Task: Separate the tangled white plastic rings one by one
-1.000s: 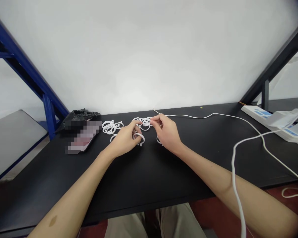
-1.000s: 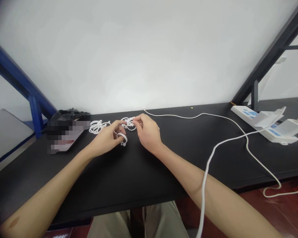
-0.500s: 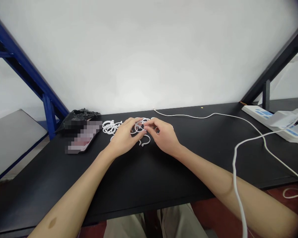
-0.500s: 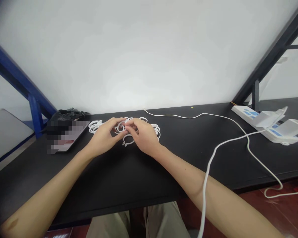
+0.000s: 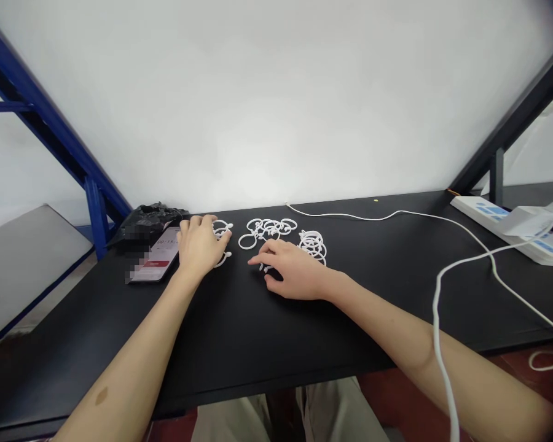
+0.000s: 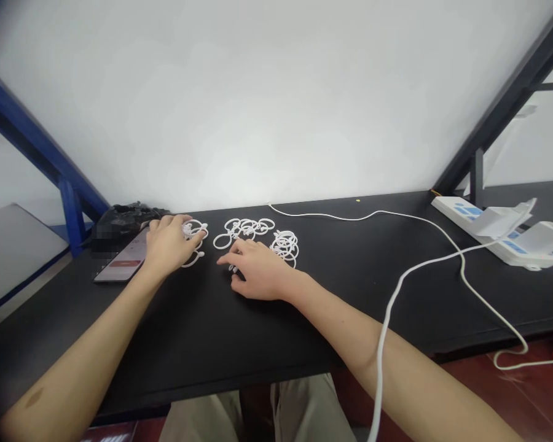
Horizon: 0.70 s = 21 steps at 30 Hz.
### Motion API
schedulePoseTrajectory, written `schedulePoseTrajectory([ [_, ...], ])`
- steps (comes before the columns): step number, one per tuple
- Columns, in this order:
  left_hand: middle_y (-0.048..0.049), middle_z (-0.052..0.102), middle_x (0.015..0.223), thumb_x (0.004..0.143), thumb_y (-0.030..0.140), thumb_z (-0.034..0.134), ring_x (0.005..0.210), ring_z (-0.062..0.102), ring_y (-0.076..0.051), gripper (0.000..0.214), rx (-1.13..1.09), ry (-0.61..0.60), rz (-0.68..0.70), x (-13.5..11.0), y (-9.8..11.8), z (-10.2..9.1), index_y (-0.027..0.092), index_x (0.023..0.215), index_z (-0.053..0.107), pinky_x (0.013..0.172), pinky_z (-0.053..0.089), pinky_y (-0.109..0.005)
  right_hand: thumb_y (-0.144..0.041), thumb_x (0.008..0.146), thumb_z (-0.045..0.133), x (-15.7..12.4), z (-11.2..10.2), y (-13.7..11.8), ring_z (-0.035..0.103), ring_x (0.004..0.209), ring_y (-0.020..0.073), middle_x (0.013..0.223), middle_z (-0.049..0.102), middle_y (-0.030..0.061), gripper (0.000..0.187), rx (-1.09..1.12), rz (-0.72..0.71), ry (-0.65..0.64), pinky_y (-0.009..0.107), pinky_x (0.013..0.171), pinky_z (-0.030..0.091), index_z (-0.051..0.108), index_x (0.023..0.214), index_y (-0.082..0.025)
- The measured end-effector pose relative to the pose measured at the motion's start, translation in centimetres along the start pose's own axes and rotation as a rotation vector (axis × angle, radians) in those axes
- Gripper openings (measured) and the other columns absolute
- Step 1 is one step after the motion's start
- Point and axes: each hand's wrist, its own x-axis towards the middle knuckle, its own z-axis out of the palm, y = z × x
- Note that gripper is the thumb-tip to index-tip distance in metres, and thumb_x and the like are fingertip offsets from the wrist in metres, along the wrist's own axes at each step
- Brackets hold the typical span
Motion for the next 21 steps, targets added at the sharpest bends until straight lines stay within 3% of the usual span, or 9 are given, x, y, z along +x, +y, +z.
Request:
schedulePoseTrajectory([
  [5,-0.0227,0.059,0.119,0.084,0.050,0.051,0.112,0.048,-0.043,0.050,0.024,-0.033,-0.001,-0.2,-0.6,0.5,0.015,0.119,0.060,0.090,0.042,-0.057,-0.015,0.090,0.053,0.1,0.1,0.6,0.058,0.095,0.0221,0.102,0.062,0.0093,0.026,-0.054,0.000,-0.056,0.041,0.086,0.047,0.070,0.108,-0.021],
  [9,-0.0232,0.058,0.120,0.084,0.047,0.052,0.114,0.046,-0.044,0.049,-0.023,0.012,0.033,-0.4,-0.3,0.4,0.014,0.121,0.058,0.090,0.041,-0.059,-0.015,0.091,0.054,0.3,0.3,0.8,0.059,0.093,0.0215,0.098,0.063,0.0085,0.020,-0.067,-0.017,-0.014,0.039,0.086,0.047,0.069,0.104,-0.020],
  [14,-0.0130,0.058,0.123,0.087,0.028,0.048,0.118,0.047,-0.033,0.039,-0.288,0.039,0.278,-1.0,1.7,-0.5,0.017,0.123,0.055,0.101,0.040,-0.050,-0.020,0.094,0.052,0.5,0.1,0.5,0.059,0.093,0.0195,0.098,0.064,0.0079,0.017,-0.028,0.045,0.230,0.034,0.083,0.048,0.065,0.106,-0.018],
  [17,-0.0084,0.057,0.125,0.085,0.019,0.046,0.112,0.053,-0.023,0.046,-0.486,-0.093,0.467,-1.9,3.0,-1.3,0.019,0.131,0.048,0.100,0.044,-0.040,-0.023,0.096,0.051,0.6,0.0,0.4,0.061,0.091,0.0174,0.098,0.067,0.0061,0.015,0.079,0.139,0.412,0.031,0.081,0.048,0.063,0.104,-0.019],
  [21,-0.0078,0.059,0.123,0.087,0.022,0.050,0.104,0.058,-0.021,0.047,-0.576,-0.252,0.561,-3.0,4.0,-1.8,0.021,0.134,0.047,0.096,0.047,-0.038,-0.025,0.095,0.052,0.6,0.1,0.4,0.063,0.085,0.0146,0.096,0.069,0.0031,0.013,0.225,0.221,0.520,0.029,0.080,0.050,0.062,0.102,-0.021],
])
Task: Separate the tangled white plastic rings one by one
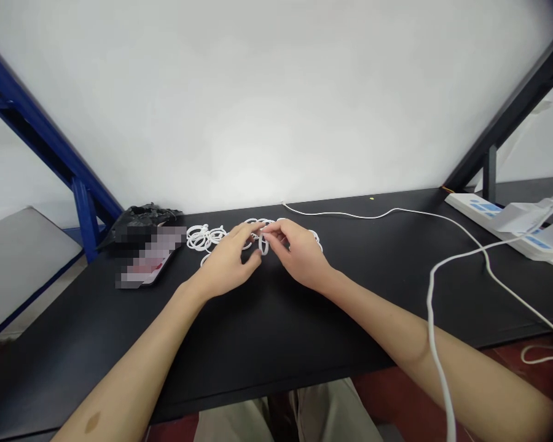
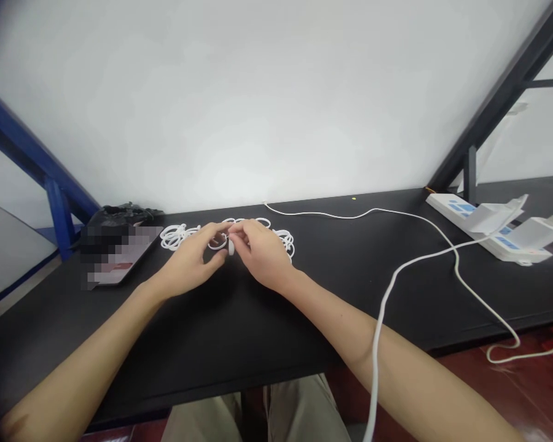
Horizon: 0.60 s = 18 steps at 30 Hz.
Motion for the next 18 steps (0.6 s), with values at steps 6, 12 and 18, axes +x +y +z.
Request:
schedulePoseTrajectory([
  [6,-0.0071,0.064,0.115,0.089,0.038,0.057,0.104,0.059,-0.024,0.041,0.026,-0.010,0.007,-0.02,0.16,0.37,0.023,0.127,0.054,0.093,0.048,-0.040,-0.025,0.093,0.053,-0.05,0.04,-0.45,0.065,0.081,0.0134,0.092,0.071,0.0008,0.012,0.050,0.043,0.045,0.028,0.076,0.050,0.063,0.099,-0.022],
  [12,-0.0062,0.066,0.108,0.089,0.040,0.055,0.098,0.061,-0.024,0.041,0.040,-0.003,-0.016,0.06,-0.02,0.48,0.024,0.127,0.056,0.087,0.049,-0.038,-0.026,0.093,0.052,-0.02,0.03,-0.41,0.065,0.079,0.0135,0.089,0.070,0.0009,0.013,0.077,0.080,0.016,0.028,0.074,0.051,0.062,0.100,-0.022],
  [18,-0.0049,0.065,0.096,0.089,0.044,0.056,0.087,0.060,-0.022,0.035,0.062,-0.030,-0.032,0.00,-0.03,0.51,0.024,0.117,0.060,0.077,0.049,-0.036,-0.028,0.095,0.050,0.09,0.02,-0.19,0.064,0.079,0.0126,0.091,0.069,-0.0002,0.014,0.129,0.070,-0.067,0.026,0.073,0.049,0.062,0.100,-0.023],
])
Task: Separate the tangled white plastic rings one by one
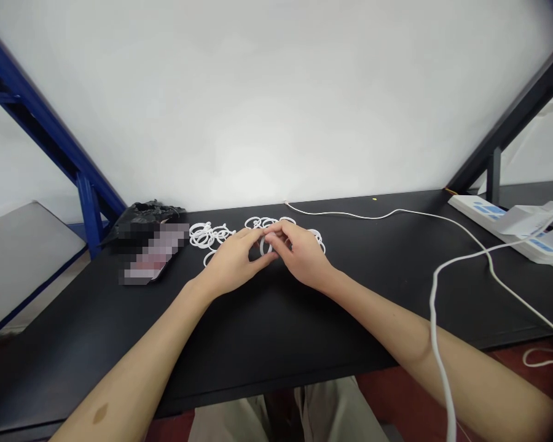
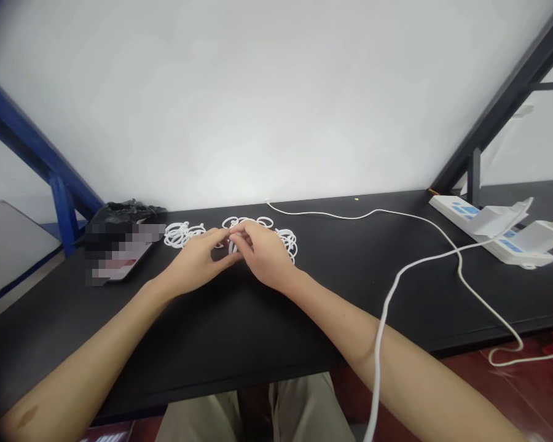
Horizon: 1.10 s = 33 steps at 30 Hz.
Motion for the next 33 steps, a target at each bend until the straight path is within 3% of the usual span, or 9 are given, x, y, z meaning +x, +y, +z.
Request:
schedulePoseTrajectory([
  [16,-0.0040,0.066,0.095,0.087,0.044,0.059,0.087,0.061,-0.022,0.031,-0.004,-0.008,0.027,-0.1,0.4,0.0,0.024,0.110,0.062,0.080,0.049,-0.036,-0.024,0.092,0.053,0.2,-0.4,-0.1,0.056,0.066,0.0111,0.080,0.069,-0.0030,0.015,-0.039,-0.001,0.015,0.023,0.063,0.041,0.063,0.081,-0.023],
  [20,-0.0046,0.067,0.101,0.088,0.044,0.057,0.091,0.061,-0.022,0.035,0.004,0.020,0.031,0.1,0.0,-0.3,0.024,0.116,0.060,0.082,0.049,-0.036,-0.032,0.094,0.053,0.1,-0.3,-0.1,0.061,0.070,0.0123,0.081,0.070,-0.0023,0.014,-0.033,0.038,0.041,0.025,0.067,0.044,0.064,0.092,-0.023],
  [23,-0.0067,0.066,0.112,0.090,0.044,0.054,0.103,0.060,-0.024,0.041,0.074,0.173,-0.059,0.4,-1.3,-1.0,0.022,0.124,0.057,0.090,0.047,-0.038,-0.037,0.094,0.053,0.1,-0.1,0.1,0.063,0.071,0.0131,0.087,0.071,-0.0008,0.024,-0.069,0.099,0.052,0.028,0.070,0.046,0.061,0.111,-0.024],
  [26,-0.0106,0.065,0.115,0.088,0.040,0.053,0.114,0.054,-0.030,0.043,0.217,0.316,-0.248,0.5,-3.4,-1.7,0.018,0.126,0.056,0.097,0.043,-0.044,-0.036,0.093,0.052,0.0,0.1,0.4,0.062,0.078,0.0149,0.092,0.069,0.0018,0.025,-0.157,0.085,-0.005,0.030,0.075,0.048,0.060,0.114,-0.022],
  [29,-0.0160,0.063,0.118,0.087,0.038,0.051,0.115,0.051,-0.036,0.046,0.346,0.292,-0.409,0.3,-5.3,-1.9,0.017,0.128,0.055,0.097,0.042,-0.050,-0.031,0.093,0.052,-0.2,0.2,0.6,0.061,0.089,0.0173,0.094,0.067,0.0034,0.020,-0.226,0.051,-0.078,0.033,0.082,0.047,0.062,0.108,-0.022],
  [33,-0.0216,0.059,0.123,0.088,0.038,0.047,0.115,0.048,-0.042,0.048,0.500,0.228,-0.477,-0.1,-6.0,-1.3,0.015,0.130,0.055,0.090,0.043,-0.056,-0.029,0.093,0.053,-0.3,0.2,0.6,0.060,0.096,0.0193,0.096,0.067,0.0042,0.017,-0.254,0.051,-0.132,0.035,0.086,0.046,0.063,0.104,-0.021],
])
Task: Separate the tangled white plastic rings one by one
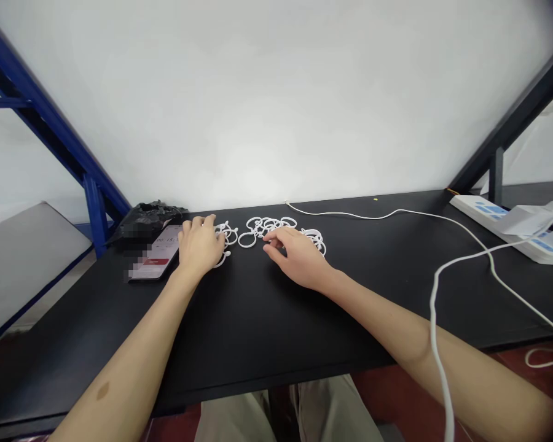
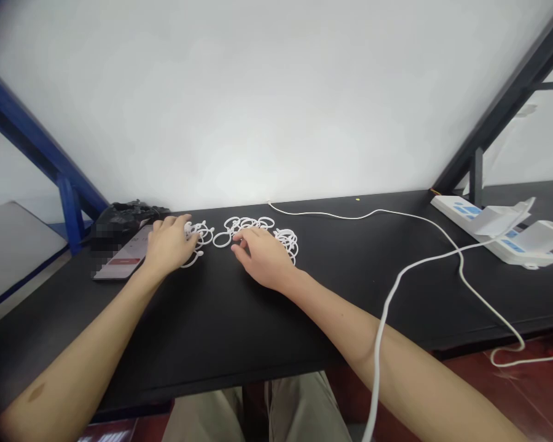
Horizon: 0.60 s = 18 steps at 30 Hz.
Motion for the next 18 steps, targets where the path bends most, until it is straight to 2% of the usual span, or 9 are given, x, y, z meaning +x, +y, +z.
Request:
schedulePoseTrajectory([
  [4,-0.0197,0.057,0.125,0.088,0.035,0.047,0.115,0.046,-0.041,0.046,0.024,0.044,0.036,-0.5,1.4,-0.3,0.015,0.128,0.058,0.090,0.042,-0.055,-0.029,0.094,0.052,0.1,-0.1,-0.1,0.058,0.100,0.0207,0.092,0.069,0.0030,0.016,-0.040,-0.002,-0.038,0.035,0.086,0.044,0.063,0.101,-0.020],
  [9,-0.0098,0.061,0.119,0.091,0.036,0.050,0.112,0.045,-0.032,0.030,-0.083,0.024,0.286,-1.1,3.0,-0.7,0.023,0.110,0.068,0.094,0.040,-0.048,-0.028,0.094,0.053,0.1,-0.1,-0.1,0.056,0.098,0.0210,0.088,0.069,0.0030,0.016,-0.094,0.004,-0.071,0.034,0.083,0.043,0.064,0.102,-0.020],
  [13,-0.0096,0.062,0.116,0.089,0.037,0.056,0.111,0.044,-0.032,0.022,-0.055,-0.058,0.404,-1.4,2.9,0.1,0.022,0.092,0.072,0.093,0.039,-0.049,-0.027,0.094,0.054,0.0,0.1,-0.2,0.056,0.098,0.0213,0.087,0.069,0.0031,0.014,-0.109,-0.011,-0.090,0.033,0.083,0.043,0.064,0.100,-0.019],
  [18,-0.0087,0.064,0.114,0.091,0.028,0.054,0.106,0.045,-0.031,0.017,-0.079,-0.092,0.437,-1.3,2.7,0.6,0.021,0.086,0.069,0.086,0.038,-0.048,-0.026,0.093,0.055,0.0,0.2,-0.2,0.056,0.093,0.0203,0.082,0.069,0.0025,0.012,-0.121,-0.013,-0.110,0.032,0.079,0.042,0.064,0.097,-0.020],
])
